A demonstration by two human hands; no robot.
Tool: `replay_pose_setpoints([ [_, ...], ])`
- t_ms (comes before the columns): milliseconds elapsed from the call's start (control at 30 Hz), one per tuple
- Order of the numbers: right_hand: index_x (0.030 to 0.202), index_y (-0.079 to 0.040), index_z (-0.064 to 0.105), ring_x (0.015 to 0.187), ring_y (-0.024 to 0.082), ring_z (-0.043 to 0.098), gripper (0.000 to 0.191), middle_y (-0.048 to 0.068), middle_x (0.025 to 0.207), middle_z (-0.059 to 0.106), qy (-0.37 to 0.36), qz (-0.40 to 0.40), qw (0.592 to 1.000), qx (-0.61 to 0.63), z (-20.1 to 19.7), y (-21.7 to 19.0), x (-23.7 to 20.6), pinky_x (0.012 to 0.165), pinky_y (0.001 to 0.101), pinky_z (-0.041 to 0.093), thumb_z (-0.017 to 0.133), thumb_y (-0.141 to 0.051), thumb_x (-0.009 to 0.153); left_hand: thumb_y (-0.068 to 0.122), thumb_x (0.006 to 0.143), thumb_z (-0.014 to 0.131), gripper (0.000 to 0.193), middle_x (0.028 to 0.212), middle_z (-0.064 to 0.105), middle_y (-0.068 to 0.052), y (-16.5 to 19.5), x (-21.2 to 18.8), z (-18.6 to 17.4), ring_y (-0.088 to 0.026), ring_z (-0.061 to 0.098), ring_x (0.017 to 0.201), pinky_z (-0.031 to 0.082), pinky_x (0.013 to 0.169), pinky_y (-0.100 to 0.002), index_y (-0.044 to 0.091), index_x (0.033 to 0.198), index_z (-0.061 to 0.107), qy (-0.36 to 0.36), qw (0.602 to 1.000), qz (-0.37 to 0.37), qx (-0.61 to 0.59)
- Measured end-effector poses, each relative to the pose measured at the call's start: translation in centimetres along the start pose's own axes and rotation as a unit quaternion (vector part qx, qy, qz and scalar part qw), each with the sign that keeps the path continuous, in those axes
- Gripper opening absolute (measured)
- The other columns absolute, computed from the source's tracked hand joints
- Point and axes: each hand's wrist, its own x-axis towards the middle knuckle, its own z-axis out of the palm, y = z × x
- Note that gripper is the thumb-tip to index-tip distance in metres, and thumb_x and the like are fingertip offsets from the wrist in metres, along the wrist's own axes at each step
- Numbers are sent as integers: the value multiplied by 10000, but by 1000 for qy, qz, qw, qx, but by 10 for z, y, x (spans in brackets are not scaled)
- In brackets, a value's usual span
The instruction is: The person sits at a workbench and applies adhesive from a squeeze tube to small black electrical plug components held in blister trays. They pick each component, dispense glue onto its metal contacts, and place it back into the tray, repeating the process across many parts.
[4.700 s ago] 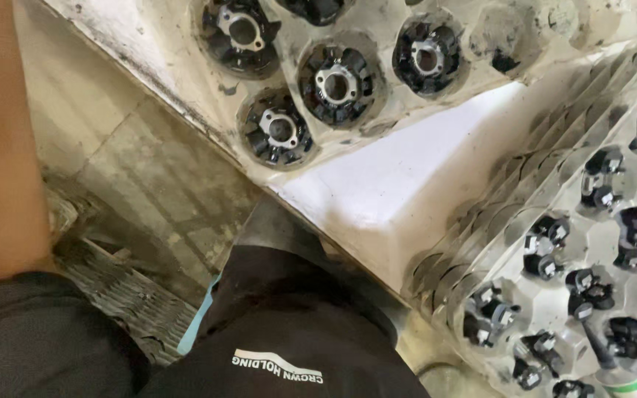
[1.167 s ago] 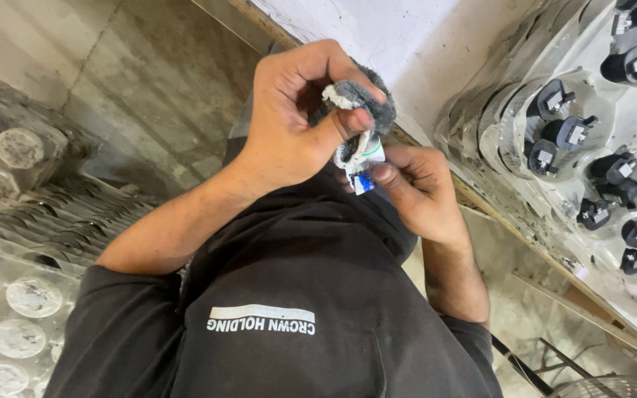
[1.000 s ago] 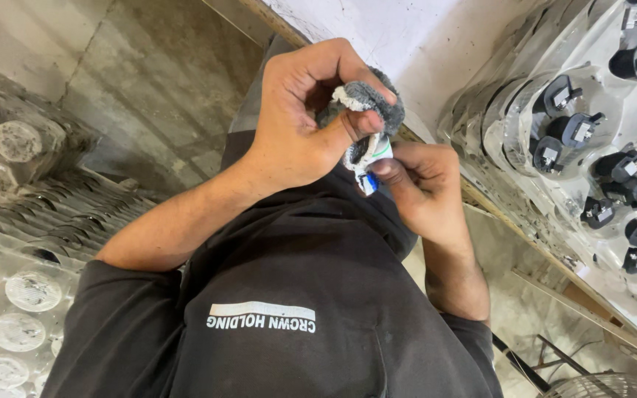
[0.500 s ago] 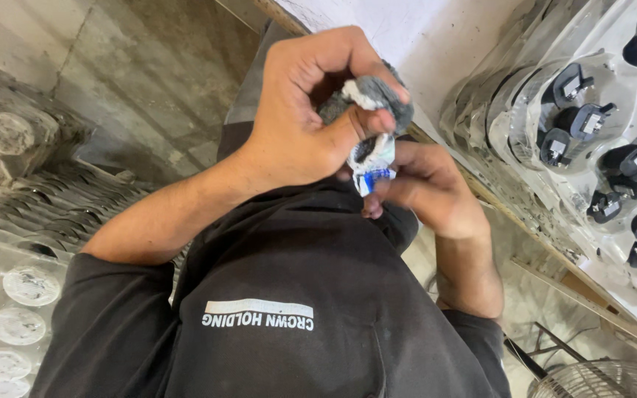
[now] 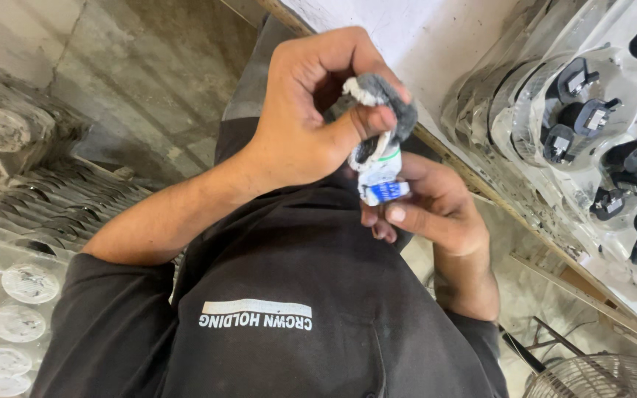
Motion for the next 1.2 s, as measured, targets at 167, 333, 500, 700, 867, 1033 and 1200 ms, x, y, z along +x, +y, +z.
replay_pose_setpoints([
  [167,1216,95,664,793,186,726,255,151,911,740,16,-56,998,1,5,16,3,682,259,571,630,-37,1000,98,1103,766,157,976,705,-23,-5,1,8,-46,664,890,569,845,-194,-6,1074,652,-3,1000,-8,-21],
  [333,1118,105,699,867,213,749,163,173,955,745,65,-113,991,-21,5,23,-2,814,323,632,643,8,1000,92,1077,762,147,969,699,-18,-4,-2,16,-38,666,875,565,831,-187,-1,1057,650,-12,1000,-18,-10],
  [500,1070,102,701,917,224,755,105,179,977,746,80,-147,985,-48,6,26,-1,882,342,646,638,60,999,83,1086,771,134,958,714,-27,-4,-8,20,-29,656,836,546,774,-170,-10,1058,678,-14,999,-23,39],
  [700,1099,84,688,876,202,739,133,162,956,753,124,-135,977,-107,17,21,-1,832,326,628,671,-6,1004,174,1056,788,211,951,702,-19,-8,-6,17,-34,657,854,558,799,-184,2,1088,670,10,999,-33,-15],
  [867,1147,25,499,967,239,697,546,148,1041,599,338,-399,739,-426,37,25,-9,825,320,582,848,-260,838,225,1055,777,257,1038,721,-38,-14,-4,15,-67,680,909,579,842,-219,23,1085,621,72,988,-36,-131],
  [1033,1060,-131,720,988,240,574,248,13,1073,645,265,-519,477,-658,14,24,-20,863,422,618,900,-142,889,183,1078,778,246,1046,715,-56,-21,-11,23,-62,638,881,548,832,-216,-9,1051,626,111,975,-62,-181],
  [1200,1034,-164,771,1013,210,537,147,-16,1092,594,235,-553,422,-679,0,23,-15,892,425,614,895,-213,971,173,1079,772,242,1009,702,-45,-25,-15,32,-30,583,821,504,772,-193,-13,1025,626,126,966,-91,-209],
])
